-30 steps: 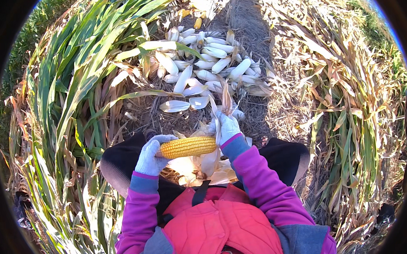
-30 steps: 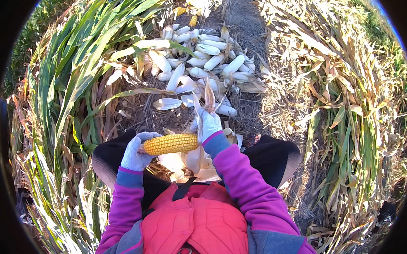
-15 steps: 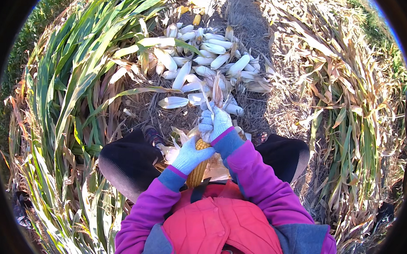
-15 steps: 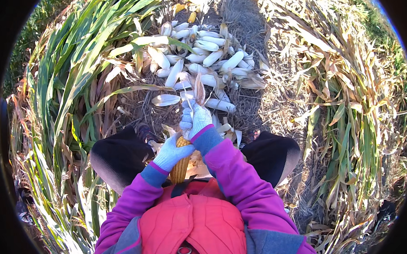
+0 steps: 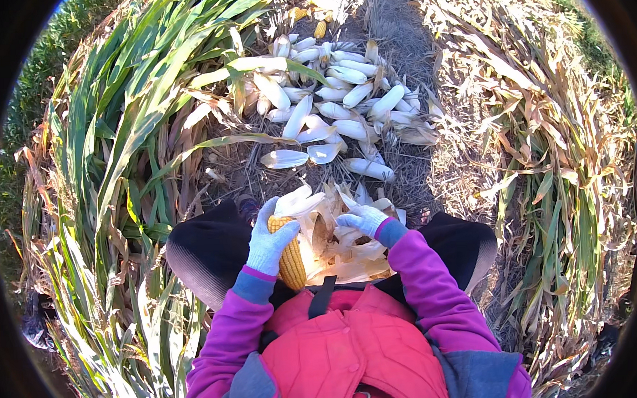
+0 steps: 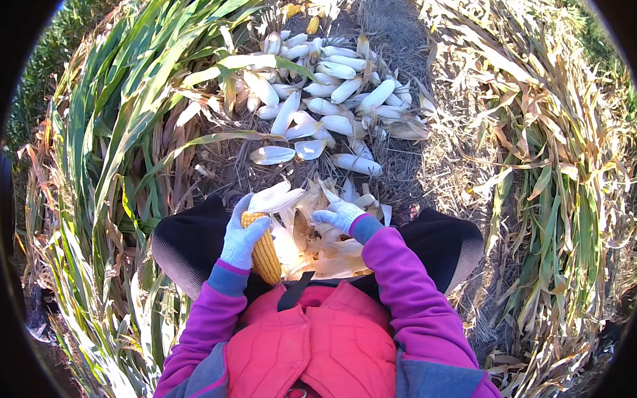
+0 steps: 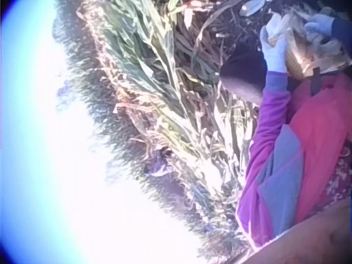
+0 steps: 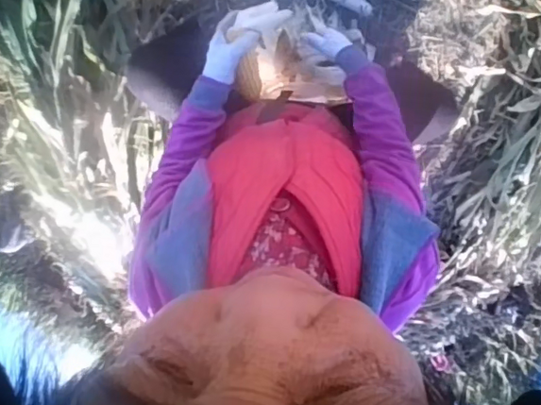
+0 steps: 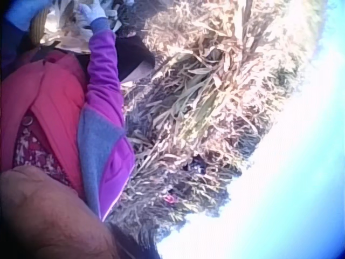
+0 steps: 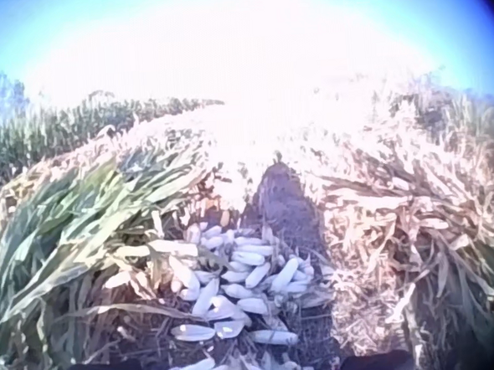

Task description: The person sits on the ground in a cornfield and shucks corn cobs by hand, removing the husks and silk. The person places the shucked corn cobs aside and discards the husks.

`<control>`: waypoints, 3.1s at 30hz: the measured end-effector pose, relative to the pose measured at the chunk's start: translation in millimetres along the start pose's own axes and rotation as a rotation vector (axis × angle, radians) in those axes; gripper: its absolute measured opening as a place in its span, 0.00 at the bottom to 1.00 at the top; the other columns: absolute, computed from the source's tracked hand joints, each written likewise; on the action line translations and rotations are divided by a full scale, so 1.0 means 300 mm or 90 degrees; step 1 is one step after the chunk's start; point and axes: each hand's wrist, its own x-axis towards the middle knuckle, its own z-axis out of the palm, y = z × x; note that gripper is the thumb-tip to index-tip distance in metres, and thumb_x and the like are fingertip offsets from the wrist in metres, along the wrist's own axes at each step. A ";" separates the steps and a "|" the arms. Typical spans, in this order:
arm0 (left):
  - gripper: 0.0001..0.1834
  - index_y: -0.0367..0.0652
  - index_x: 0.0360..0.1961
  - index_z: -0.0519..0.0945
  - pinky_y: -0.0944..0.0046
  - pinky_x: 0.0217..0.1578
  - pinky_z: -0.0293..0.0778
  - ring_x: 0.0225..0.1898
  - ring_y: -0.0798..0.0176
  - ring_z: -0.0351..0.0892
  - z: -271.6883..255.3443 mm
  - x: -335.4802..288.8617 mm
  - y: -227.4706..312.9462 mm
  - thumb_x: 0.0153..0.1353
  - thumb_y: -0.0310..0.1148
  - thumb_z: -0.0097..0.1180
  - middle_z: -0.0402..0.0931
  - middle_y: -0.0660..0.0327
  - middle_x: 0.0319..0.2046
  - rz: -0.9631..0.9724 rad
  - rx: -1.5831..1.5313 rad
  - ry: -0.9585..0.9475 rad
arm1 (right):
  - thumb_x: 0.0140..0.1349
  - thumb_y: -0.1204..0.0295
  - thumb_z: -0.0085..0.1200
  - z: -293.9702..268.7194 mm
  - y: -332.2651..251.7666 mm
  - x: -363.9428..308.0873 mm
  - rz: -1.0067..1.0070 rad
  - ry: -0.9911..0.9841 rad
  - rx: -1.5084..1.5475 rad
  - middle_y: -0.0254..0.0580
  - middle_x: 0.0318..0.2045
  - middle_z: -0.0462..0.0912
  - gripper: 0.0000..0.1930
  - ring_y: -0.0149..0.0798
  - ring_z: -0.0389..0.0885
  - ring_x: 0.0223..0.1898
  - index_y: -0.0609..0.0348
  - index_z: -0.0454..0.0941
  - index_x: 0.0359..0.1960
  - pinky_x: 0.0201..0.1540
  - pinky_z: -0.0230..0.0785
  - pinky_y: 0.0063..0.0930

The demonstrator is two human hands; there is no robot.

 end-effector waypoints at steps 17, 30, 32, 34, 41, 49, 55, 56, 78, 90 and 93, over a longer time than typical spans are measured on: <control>0.33 0.34 0.55 0.72 0.65 0.45 0.77 0.42 0.66 0.80 0.093 0.039 -0.117 0.52 0.39 0.70 0.80 0.58 0.42 -0.063 0.295 -0.280 | 0.70 0.63 0.52 0.142 -0.258 -0.033 -0.128 0.131 1.144 0.30 0.16 0.69 0.10 0.30 0.65 0.13 0.58 0.75 0.39 0.16 0.58 0.26; 0.28 0.41 0.61 0.68 0.58 0.42 0.80 0.39 0.60 0.80 0.062 0.031 0.159 0.65 0.44 0.57 0.77 0.57 0.39 -0.070 -0.110 -0.263 | 0.56 0.49 0.64 0.097 0.049 -0.017 0.020 0.033 -0.495 0.54 0.45 0.84 0.31 0.53 0.83 0.47 0.61 0.78 0.52 0.47 0.73 0.45; 0.27 0.42 0.62 0.66 0.57 0.41 0.81 0.38 0.59 0.80 0.006 0.079 0.195 0.70 0.48 0.52 0.76 0.57 0.37 -0.034 -0.185 -0.127 | 0.55 0.49 0.64 0.101 -0.033 -0.066 0.004 -0.028 -0.451 0.54 0.48 0.83 0.34 0.52 0.81 0.51 0.62 0.76 0.56 0.50 0.73 0.42; 0.23 0.43 0.57 0.69 0.57 0.40 0.82 0.37 0.60 0.80 -0.025 0.122 0.215 0.70 0.47 0.52 0.76 0.58 0.37 -0.011 -0.226 -0.044 | 0.55 0.50 0.65 0.082 -0.119 -0.084 -0.139 -0.007 -0.109 0.51 0.50 0.82 0.37 0.51 0.80 0.54 0.61 0.72 0.61 0.53 0.72 0.39; 0.16 0.38 0.55 0.75 0.60 0.53 0.74 0.47 0.64 0.78 0.044 0.242 0.262 0.68 0.32 0.56 0.78 0.58 0.47 0.079 -0.124 -0.058 | 0.59 0.63 0.65 0.217 -0.321 0.042 -0.314 -0.071 0.465 0.43 0.43 0.80 0.32 0.37 0.81 0.41 0.61 0.65 0.61 0.41 0.77 0.33; 0.12 0.38 0.48 0.78 0.67 0.38 0.80 0.33 0.70 0.80 -0.076 0.440 0.371 0.70 0.34 0.54 0.81 0.62 0.36 0.137 -0.050 0.044 | 0.62 0.53 0.63 0.077 -0.073 0.105 0.189 -0.133 0.545 0.40 0.29 0.80 0.21 0.35 0.78 0.21 0.58 0.77 0.44 0.22 0.75 0.27; 0.11 0.37 0.47 0.78 0.67 0.38 0.79 0.32 0.69 0.80 0.086 0.462 0.415 0.69 0.32 0.53 0.81 0.60 0.36 0.072 0.025 -0.080 | 0.65 0.54 0.59 -0.653 -0.504 0.426 -0.210 0.013 0.800 0.33 0.26 0.76 0.19 0.30 0.74 0.20 0.57 0.76 0.45 0.20 0.72 0.27; 0.11 0.37 0.47 0.78 0.67 0.38 0.79 0.32 0.69 0.80 0.080 0.460 0.427 0.69 0.32 0.53 0.81 0.60 0.36 0.069 0.009 -0.060 | 0.67 0.57 0.57 -0.767 -0.606 0.429 -0.322 -0.012 0.780 0.30 0.25 0.75 0.15 0.27 0.73 0.19 0.56 0.76 0.40 0.20 0.70 0.25; 0.13 0.32 0.47 0.77 0.64 0.42 0.79 0.37 0.65 0.81 0.073 0.441 0.438 0.65 0.27 0.51 0.80 0.55 0.37 -0.097 -0.007 0.043 | 0.60 0.47 0.56 0.532 0.585 0.417 0.060 -0.279 -0.424 0.56 0.69 0.58 0.38 0.59 0.62 0.67 0.37 0.57 0.71 0.66 0.59 0.57; 0.12 0.32 0.42 0.76 0.63 0.40 0.77 0.33 0.61 0.80 0.130 0.436 0.457 0.61 0.31 0.52 0.79 0.54 0.33 -0.148 0.080 -0.004 | 0.61 0.52 0.56 -0.189 0.254 0.720 -0.149 -0.119 -0.239 0.46 0.54 0.81 0.22 0.50 0.78 0.56 0.45 0.81 0.54 0.61 0.67 0.42; 0.12 0.32 0.41 0.77 0.63 0.40 0.77 0.33 0.61 0.80 0.123 0.442 0.446 0.61 0.31 0.52 0.79 0.54 0.32 -0.162 0.084 0.012 | 0.60 0.55 0.56 -0.396 0.116 0.812 0.102 0.018 -0.381 0.53 0.53 0.81 0.22 0.52 0.80 0.53 0.55 0.81 0.52 0.56 0.72 0.47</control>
